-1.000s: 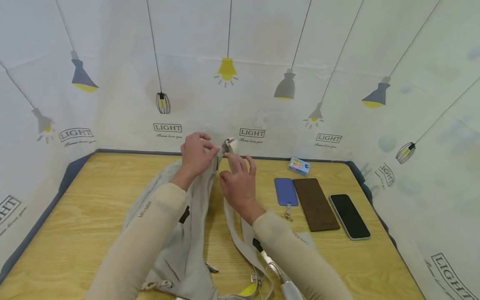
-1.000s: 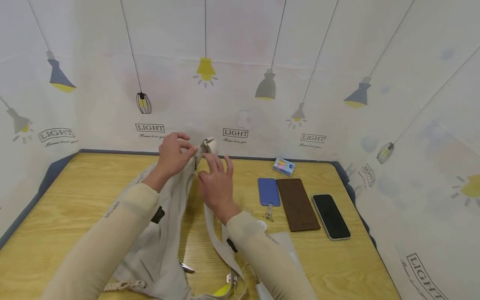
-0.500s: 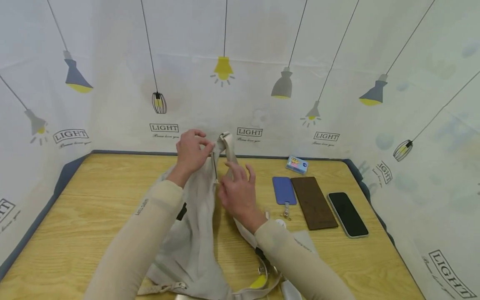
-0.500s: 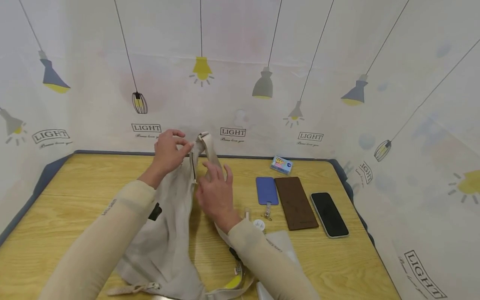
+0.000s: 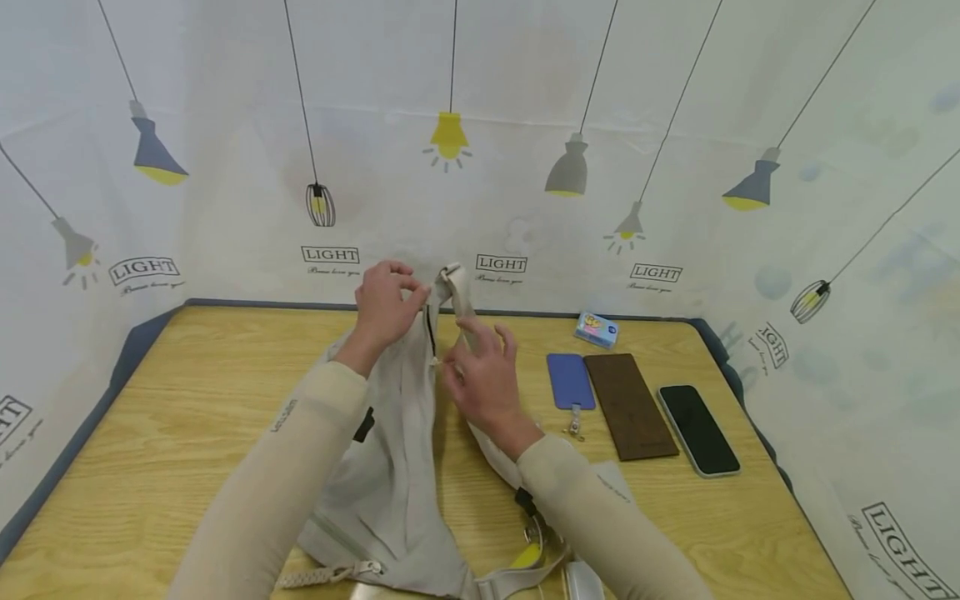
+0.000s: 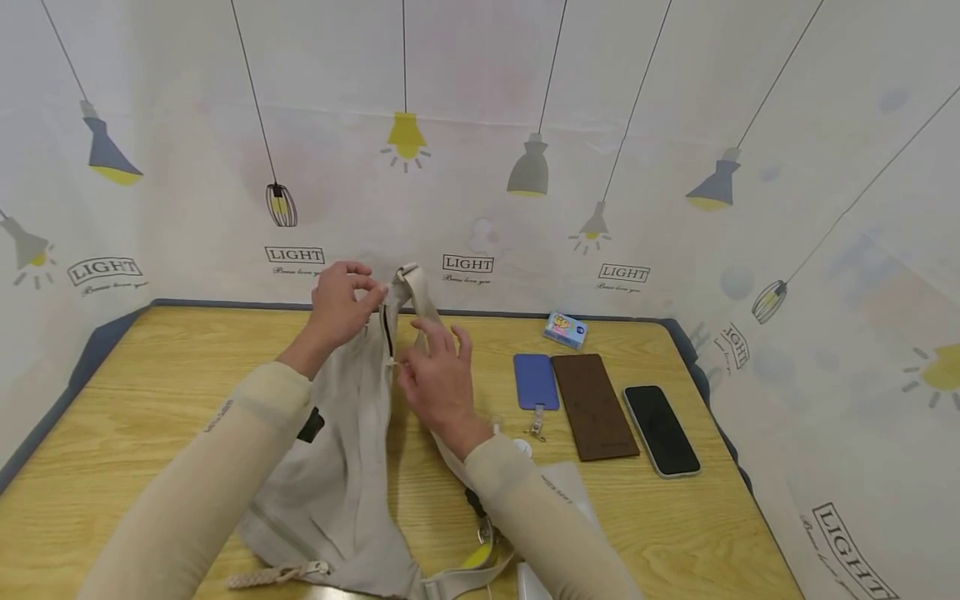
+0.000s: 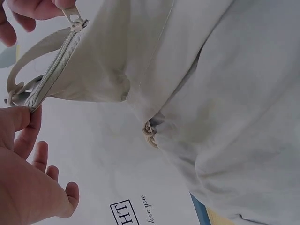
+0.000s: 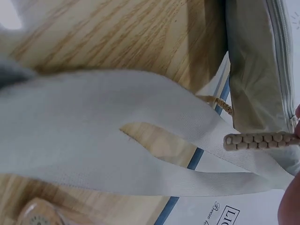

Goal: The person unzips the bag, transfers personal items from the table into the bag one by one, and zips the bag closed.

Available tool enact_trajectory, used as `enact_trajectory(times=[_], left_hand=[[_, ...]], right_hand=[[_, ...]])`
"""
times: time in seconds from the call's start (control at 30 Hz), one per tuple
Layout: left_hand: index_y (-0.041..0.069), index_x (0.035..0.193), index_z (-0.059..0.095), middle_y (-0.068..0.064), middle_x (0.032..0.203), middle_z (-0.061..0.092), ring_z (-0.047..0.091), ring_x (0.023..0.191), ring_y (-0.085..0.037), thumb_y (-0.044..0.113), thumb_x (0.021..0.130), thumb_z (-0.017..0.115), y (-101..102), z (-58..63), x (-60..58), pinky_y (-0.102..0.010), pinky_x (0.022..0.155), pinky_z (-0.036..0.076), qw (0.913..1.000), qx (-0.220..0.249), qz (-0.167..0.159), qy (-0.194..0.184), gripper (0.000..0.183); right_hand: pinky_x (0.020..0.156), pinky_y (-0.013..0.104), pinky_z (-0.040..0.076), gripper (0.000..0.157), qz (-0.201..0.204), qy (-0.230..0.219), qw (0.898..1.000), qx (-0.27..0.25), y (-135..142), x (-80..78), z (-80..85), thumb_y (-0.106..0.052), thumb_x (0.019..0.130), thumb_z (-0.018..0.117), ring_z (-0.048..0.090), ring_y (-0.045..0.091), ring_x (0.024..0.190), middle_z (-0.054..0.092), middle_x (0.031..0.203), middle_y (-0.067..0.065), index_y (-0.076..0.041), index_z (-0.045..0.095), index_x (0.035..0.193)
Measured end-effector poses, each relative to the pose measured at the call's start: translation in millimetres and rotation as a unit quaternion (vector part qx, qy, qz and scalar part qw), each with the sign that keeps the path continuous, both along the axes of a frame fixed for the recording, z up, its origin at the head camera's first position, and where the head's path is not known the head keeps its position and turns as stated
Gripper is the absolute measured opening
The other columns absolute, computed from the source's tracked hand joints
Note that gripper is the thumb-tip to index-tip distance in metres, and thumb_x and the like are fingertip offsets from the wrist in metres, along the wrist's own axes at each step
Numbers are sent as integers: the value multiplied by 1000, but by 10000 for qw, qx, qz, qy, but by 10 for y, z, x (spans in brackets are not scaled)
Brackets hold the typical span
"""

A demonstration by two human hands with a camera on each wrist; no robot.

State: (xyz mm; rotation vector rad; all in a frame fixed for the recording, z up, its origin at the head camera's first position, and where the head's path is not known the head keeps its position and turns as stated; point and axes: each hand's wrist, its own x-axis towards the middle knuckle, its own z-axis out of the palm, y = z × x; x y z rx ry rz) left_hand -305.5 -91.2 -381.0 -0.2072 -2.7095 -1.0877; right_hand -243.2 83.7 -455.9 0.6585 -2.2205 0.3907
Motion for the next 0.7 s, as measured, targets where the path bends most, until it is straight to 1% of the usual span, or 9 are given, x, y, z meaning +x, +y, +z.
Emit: enact_trajectory(times=[0.2, 0.3, 0.43, 0.57, 0.7], left_hand=[[3, 99, 73, -9, 133, 53, 39, 134, -33, 28, 96, 56, 19, 7, -12, -59, 107, 29, 10000, 15, 17, 56, 30], [3, 98, 73, -9, 133, 54, 40, 133, -33, 29, 96, 57, 25, 28, -20, -57, 106, 30, 9998, 7, 47, 176, 30], [3, 98, 73, -9, 132, 55, 42, 131, -32, 29, 95, 57, 23, 47, -44, -56, 106, 30, 9995, 19, 116, 307, 31], [3, 99, 73, -9, 132, 55, 41, 132, -32, 28, 96, 57, 6, 36, -80, -56, 106, 31, 9994, 12, 119, 331, 30], [3, 101, 73, -10, 133, 54, 41, 132, -33, 27, 96, 57, -17, 19, -89, -56, 107, 31, 9996, 12, 123, 257, 29]], right_hand=[[107, 53, 33, 6, 501, -43, 9987, 46, 29, 46, 9, -22, 82, 75, 51, 22, 124, 57, 129, 7, -19, 70, 80], [106, 53, 34, 6, 683, -6, 9976, 119, 31, 80, 13, -24, 81, 78, 51, 21, 124, 57, 128, 6, -20, 73, 80], [106, 52, 33, 4, 893, 4, 9958, 197, 47, 132, 25, -24, 80, 77, 51, 21, 123, 56, 128, 6, -21, 74, 81], [105, 53, 33, 4, 1021, -21, 9945, 232, 92, 184, 22, -24, 81, 76, 53, 23, 121, 57, 127, 8, -21, 74, 80], [107, 55, 31, 4, 946, -194, 9952, 179, 121, 220, 31, -25, 83, 75, 53, 24, 121, 57, 129, 9, -21, 73, 81]])
